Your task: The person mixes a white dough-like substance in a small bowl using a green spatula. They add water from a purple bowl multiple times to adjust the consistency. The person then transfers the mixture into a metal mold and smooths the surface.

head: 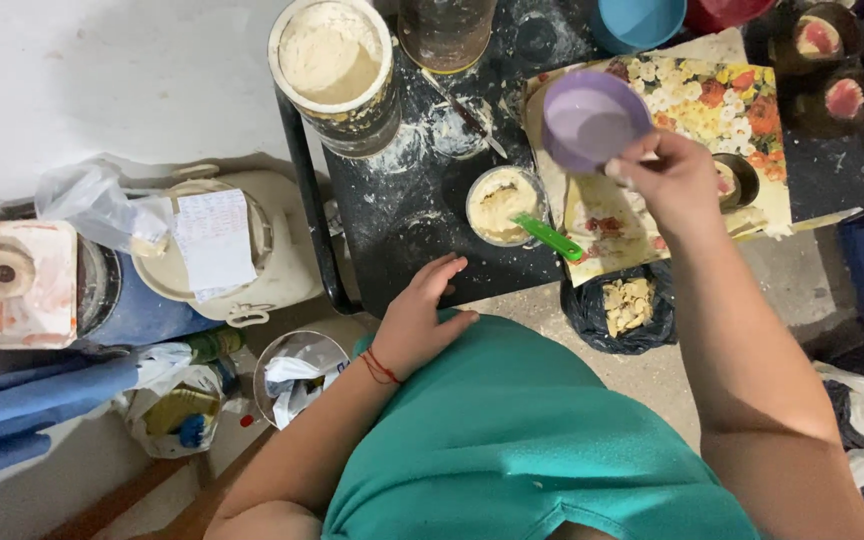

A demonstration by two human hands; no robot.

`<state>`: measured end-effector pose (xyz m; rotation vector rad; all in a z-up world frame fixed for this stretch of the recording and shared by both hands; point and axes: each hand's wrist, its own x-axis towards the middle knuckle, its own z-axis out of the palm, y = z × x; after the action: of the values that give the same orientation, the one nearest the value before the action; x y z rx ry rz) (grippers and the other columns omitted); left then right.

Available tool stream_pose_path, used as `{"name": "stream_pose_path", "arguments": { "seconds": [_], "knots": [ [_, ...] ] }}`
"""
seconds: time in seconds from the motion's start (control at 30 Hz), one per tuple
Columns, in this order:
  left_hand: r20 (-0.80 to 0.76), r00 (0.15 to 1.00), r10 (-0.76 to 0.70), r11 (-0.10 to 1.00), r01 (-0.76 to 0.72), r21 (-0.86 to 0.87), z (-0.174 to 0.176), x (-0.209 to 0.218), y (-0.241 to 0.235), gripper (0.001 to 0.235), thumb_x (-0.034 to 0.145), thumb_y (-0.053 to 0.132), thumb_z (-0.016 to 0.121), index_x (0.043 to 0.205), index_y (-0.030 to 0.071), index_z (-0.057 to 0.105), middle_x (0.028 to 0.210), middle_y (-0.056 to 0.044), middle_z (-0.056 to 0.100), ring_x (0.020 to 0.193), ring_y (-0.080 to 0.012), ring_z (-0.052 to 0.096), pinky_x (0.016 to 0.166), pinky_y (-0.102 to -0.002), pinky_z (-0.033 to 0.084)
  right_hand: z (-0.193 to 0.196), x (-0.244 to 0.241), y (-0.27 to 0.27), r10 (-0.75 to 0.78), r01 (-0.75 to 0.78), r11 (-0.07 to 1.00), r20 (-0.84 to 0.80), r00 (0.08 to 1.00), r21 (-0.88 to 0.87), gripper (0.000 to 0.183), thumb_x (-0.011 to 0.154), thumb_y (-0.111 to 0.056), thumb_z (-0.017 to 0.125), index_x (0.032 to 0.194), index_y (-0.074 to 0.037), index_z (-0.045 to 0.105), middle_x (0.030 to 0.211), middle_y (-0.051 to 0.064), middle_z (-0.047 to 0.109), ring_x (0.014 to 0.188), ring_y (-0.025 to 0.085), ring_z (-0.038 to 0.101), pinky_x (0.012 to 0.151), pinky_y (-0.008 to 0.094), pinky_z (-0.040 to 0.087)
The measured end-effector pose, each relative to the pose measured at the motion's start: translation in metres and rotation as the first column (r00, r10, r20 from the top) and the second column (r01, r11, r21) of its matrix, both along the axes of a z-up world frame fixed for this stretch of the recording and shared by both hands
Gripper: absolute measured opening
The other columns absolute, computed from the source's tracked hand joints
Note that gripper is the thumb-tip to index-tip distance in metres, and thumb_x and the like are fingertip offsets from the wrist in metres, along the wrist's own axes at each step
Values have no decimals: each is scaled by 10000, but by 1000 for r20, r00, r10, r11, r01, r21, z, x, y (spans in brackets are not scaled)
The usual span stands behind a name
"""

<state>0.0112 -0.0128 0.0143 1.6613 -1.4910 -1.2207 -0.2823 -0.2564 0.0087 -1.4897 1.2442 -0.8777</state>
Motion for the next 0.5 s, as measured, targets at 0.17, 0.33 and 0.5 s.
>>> {"name": "stream_pose_path", "arguments": {
  "seconds": [0.17, 0.33, 0.5],
  "knots": [
    [25, 1000, 19, 1000, -19, 5, -1, 5, 5, 749, 895, 283, 778, 1558, 179, 446, 1599, -147, 431, 1187, -354, 675, 945, -487, 572, 46, 74, -29, -99, 100, 987, -16, 995, 127, 226, 902, -98, 836, 945, -117, 615, 1060, 51, 670, 986, 197, 710, 911, 390, 595],
    [48, 996, 71, 997, -69, -39, -15, 17, 12, 730, 872, 269, 792, 1522, 170, 476, 1590, -91, 464, 1092, -259, 696, 955, -382, 557, -11, 108, -95, -118, 112, 989, 63, 991, 96, 259, 921, -13, 814, 876, -165, 608, 870, -21, 636, 787, 95, 642, 842, 254, 628],
    [90, 988, 122, 993, -122, -4, -15, 30, 15, 710, 870, 296, 779, 1507, 182, 487, 1596, -73, 457, 1111, -236, 695, 934, -381, 561, -56, 129, -131, -159, 162, 981, -31, 987, 109, 188, 918, -133, 841, 891, -170, 658, 826, 9, 690, 766, 130, 676, 701, 296, 599]
  ]
}}
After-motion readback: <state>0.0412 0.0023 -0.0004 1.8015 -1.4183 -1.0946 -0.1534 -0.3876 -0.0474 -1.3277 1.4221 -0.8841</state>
